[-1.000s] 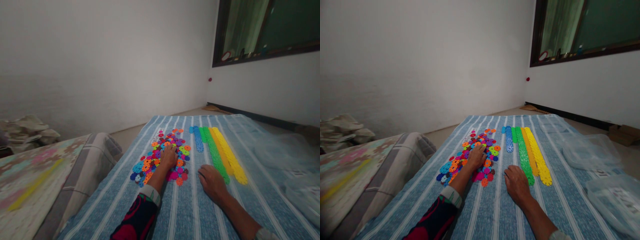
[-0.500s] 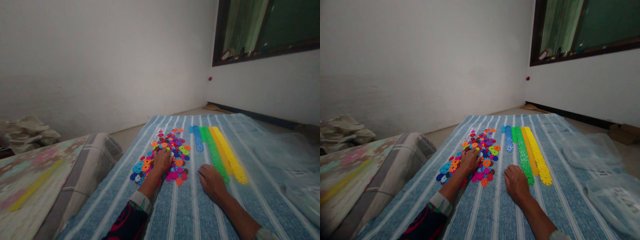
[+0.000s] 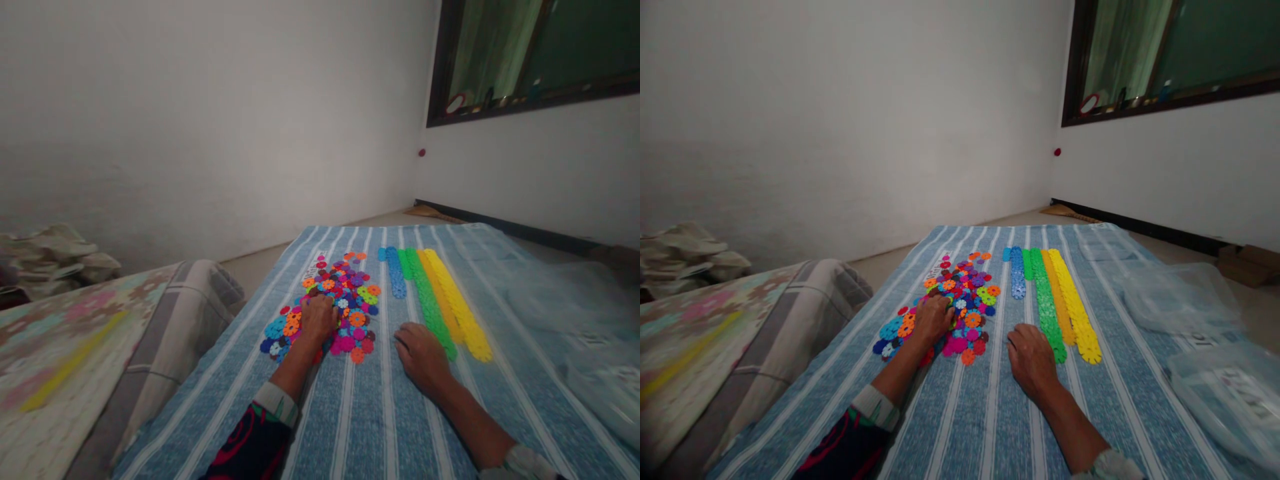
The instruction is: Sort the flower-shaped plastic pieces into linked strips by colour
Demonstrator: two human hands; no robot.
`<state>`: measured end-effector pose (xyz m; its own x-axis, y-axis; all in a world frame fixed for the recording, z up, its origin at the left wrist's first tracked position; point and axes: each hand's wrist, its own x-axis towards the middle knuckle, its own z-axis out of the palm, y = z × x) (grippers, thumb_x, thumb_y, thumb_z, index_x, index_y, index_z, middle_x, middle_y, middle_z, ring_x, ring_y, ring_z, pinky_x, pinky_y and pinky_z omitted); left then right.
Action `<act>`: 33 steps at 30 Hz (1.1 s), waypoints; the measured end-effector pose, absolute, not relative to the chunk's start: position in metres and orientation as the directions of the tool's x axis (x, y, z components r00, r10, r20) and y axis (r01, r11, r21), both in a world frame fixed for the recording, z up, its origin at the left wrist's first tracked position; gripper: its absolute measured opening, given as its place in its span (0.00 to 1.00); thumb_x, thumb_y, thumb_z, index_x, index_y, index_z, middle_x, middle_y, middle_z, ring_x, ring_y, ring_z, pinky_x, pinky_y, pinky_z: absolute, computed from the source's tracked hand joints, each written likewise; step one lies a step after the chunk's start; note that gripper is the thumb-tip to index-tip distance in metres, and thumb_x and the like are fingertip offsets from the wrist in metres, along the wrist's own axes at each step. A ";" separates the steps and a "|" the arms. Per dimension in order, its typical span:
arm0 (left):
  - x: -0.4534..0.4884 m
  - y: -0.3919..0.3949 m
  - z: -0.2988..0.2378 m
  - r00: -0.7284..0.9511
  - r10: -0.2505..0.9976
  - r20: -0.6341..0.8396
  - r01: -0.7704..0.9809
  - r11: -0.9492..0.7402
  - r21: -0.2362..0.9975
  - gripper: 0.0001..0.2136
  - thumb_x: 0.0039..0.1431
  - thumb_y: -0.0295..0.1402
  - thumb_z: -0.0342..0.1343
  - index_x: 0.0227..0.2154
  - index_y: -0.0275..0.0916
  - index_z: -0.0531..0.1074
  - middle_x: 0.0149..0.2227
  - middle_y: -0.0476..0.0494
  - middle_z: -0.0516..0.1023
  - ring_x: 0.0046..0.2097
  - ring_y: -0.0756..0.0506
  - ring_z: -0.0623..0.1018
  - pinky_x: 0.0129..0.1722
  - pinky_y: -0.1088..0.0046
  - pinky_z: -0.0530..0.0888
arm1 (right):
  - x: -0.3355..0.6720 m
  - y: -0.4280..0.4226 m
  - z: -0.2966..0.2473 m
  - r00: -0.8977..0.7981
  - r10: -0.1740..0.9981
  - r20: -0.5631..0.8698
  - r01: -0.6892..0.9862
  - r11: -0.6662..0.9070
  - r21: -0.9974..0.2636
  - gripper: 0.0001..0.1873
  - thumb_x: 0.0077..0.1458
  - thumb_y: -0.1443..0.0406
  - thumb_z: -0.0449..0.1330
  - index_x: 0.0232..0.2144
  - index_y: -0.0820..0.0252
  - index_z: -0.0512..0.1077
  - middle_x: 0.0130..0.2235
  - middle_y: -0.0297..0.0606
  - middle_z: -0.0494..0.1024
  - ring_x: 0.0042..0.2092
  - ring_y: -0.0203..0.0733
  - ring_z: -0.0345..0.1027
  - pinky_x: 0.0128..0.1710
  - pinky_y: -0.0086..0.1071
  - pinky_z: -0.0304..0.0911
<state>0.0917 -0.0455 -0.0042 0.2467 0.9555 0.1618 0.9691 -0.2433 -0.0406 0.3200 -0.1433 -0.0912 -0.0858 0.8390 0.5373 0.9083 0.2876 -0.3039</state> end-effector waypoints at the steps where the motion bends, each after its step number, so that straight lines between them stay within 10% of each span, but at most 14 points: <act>1: 0.091 -0.044 -0.003 0.232 0.960 0.157 0.973 -0.229 -0.035 0.13 0.63 0.34 0.47 0.40 0.38 0.76 0.46 0.36 0.79 0.50 0.37 0.76 0.52 0.58 0.66 | 0.320 -0.143 -0.091 -0.088 0.840 0.535 0.908 0.289 -0.304 0.08 0.58 0.69 0.56 0.33 0.58 0.75 0.41 0.42 0.77 0.43 0.45 0.67 0.44 0.36 0.60; 13: 0.093 -0.037 -0.011 0.492 0.860 0.138 0.860 -0.504 0.075 0.11 0.62 0.31 0.48 0.40 0.41 0.76 0.48 0.41 0.79 0.54 0.41 0.74 0.54 0.62 0.67 | 0.322 -0.143 -0.089 -0.094 0.844 0.529 0.904 0.294 -0.308 0.08 0.59 0.69 0.56 0.33 0.59 0.75 0.40 0.42 0.76 0.43 0.45 0.66 0.44 0.36 0.58; 33: 0.087 -0.023 -0.010 0.444 0.889 0.113 0.890 -0.452 0.060 0.13 0.63 0.35 0.49 0.45 0.42 0.75 0.52 0.39 0.77 0.57 0.38 0.72 0.55 0.57 0.66 | 0.322 -0.143 -0.088 -0.095 0.846 0.525 0.904 0.294 -0.311 0.09 0.59 0.69 0.55 0.32 0.58 0.75 0.40 0.42 0.77 0.42 0.45 0.66 0.44 0.36 0.59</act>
<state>0.0871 -0.0227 -0.0096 0.4436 0.8891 0.1132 0.8902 -0.4517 0.0597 0.3217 -0.1430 -0.0878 -0.0953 0.8459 0.5247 0.9038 0.2945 -0.3105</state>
